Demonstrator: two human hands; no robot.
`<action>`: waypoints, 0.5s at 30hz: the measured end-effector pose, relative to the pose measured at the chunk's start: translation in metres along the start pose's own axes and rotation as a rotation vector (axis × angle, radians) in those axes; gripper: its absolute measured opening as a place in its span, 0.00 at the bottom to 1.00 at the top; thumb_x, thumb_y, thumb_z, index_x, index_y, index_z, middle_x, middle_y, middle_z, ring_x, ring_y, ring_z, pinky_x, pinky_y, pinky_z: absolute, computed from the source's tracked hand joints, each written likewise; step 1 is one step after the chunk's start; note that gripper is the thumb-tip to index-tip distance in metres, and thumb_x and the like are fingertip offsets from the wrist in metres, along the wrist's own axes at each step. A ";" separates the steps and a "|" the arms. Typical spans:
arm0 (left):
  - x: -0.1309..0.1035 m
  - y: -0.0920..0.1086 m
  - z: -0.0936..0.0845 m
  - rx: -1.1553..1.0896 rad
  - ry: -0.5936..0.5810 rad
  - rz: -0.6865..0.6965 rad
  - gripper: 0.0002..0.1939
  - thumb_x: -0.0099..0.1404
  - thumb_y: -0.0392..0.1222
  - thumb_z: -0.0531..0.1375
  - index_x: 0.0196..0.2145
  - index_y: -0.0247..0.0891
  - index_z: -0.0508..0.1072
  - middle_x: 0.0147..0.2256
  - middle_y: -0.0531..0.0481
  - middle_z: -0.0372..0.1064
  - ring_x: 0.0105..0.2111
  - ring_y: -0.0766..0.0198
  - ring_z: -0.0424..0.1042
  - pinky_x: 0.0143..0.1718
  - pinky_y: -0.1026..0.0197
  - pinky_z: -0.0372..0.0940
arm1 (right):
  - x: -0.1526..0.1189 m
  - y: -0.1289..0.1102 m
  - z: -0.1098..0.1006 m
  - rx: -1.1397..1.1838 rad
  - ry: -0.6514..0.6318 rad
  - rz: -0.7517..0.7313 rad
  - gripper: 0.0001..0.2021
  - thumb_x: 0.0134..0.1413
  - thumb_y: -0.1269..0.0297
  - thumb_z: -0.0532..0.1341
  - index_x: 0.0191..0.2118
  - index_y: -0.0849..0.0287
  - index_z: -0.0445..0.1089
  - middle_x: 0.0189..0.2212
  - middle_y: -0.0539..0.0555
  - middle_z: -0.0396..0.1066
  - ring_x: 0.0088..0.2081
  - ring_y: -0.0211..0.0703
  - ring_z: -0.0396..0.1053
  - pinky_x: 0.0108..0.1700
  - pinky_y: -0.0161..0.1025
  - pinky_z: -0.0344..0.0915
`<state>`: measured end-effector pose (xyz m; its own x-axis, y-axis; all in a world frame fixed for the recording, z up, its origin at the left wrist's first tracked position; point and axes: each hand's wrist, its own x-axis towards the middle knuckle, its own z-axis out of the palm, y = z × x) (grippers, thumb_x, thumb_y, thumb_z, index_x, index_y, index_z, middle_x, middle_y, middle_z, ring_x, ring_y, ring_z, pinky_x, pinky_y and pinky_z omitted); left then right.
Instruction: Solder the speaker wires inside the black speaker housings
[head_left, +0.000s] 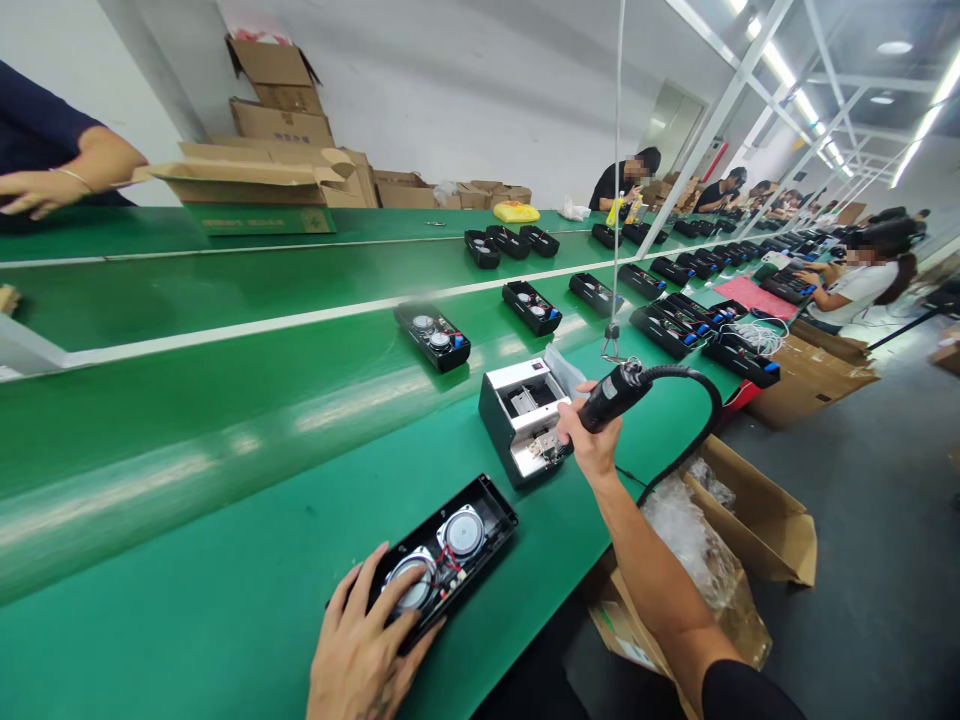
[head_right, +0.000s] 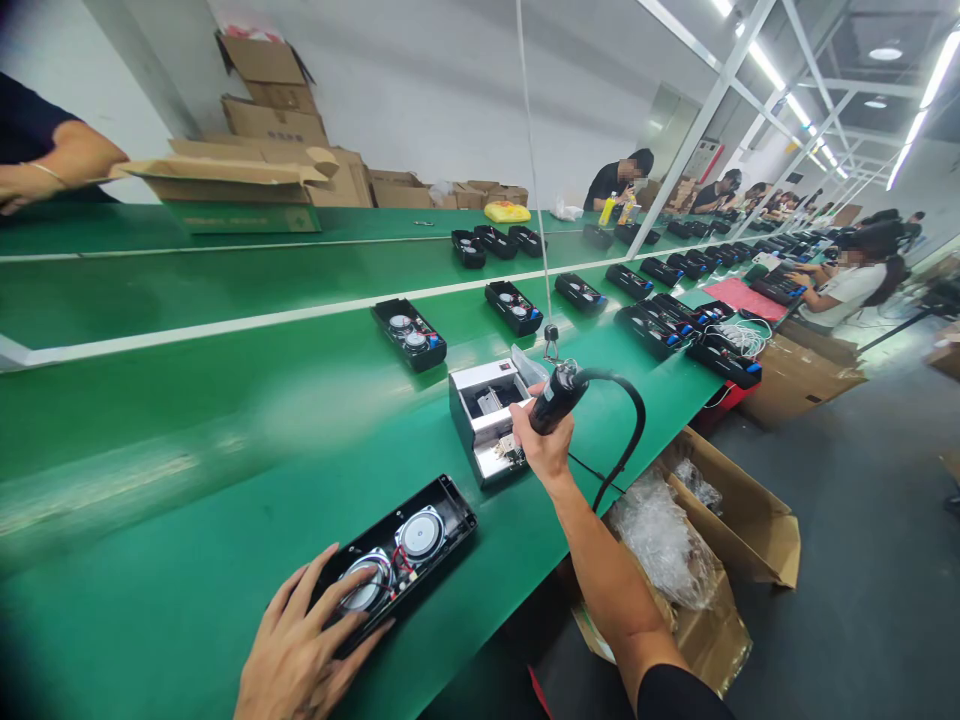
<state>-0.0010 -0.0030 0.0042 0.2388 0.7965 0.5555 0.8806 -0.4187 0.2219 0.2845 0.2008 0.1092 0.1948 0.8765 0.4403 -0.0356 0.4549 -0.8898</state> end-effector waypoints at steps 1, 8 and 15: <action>0.000 -0.002 0.000 0.003 0.011 0.007 0.10 0.70 0.41 0.65 0.29 0.46 0.76 0.50 0.52 0.82 0.66 0.45 0.69 0.67 0.40 0.61 | 0.000 0.001 0.000 0.000 -0.009 -0.001 0.18 0.59 0.57 0.71 0.47 0.53 0.63 0.16 0.37 0.66 0.15 0.35 0.61 0.22 0.36 0.63; -0.001 -0.003 0.002 0.017 0.022 0.013 0.10 0.70 0.42 0.64 0.29 0.46 0.76 0.49 0.52 0.83 0.64 0.43 0.69 0.63 0.39 0.63 | 0.001 -0.001 -0.001 -0.045 -0.088 0.041 0.16 0.59 0.60 0.71 0.47 0.55 0.67 0.15 0.37 0.66 0.15 0.35 0.61 0.22 0.36 0.63; 0.001 -0.002 0.002 0.014 0.031 0.003 0.12 0.72 0.43 0.62 0.28 0.46 0.74 0.49 0.52 0.83 0.63 0.43 0.70 0.62 0.39 0.62 | -0.001 -0.003 -0.005 0.006 0.010 -0.044 0.17 0.62 0.57 0.69 0.49 0.52 0.63 0.17 0.36 0.66 0.15 0.35 0.61 0.24 0.36 0.65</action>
<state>-0.0015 -0.0007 0.0026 0.2287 0.7814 0.5806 0.8857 -0.4145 0.2089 0.2892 0.1982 0.1105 0.2061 0.8540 0.4777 -0.0327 0.4939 -0.8689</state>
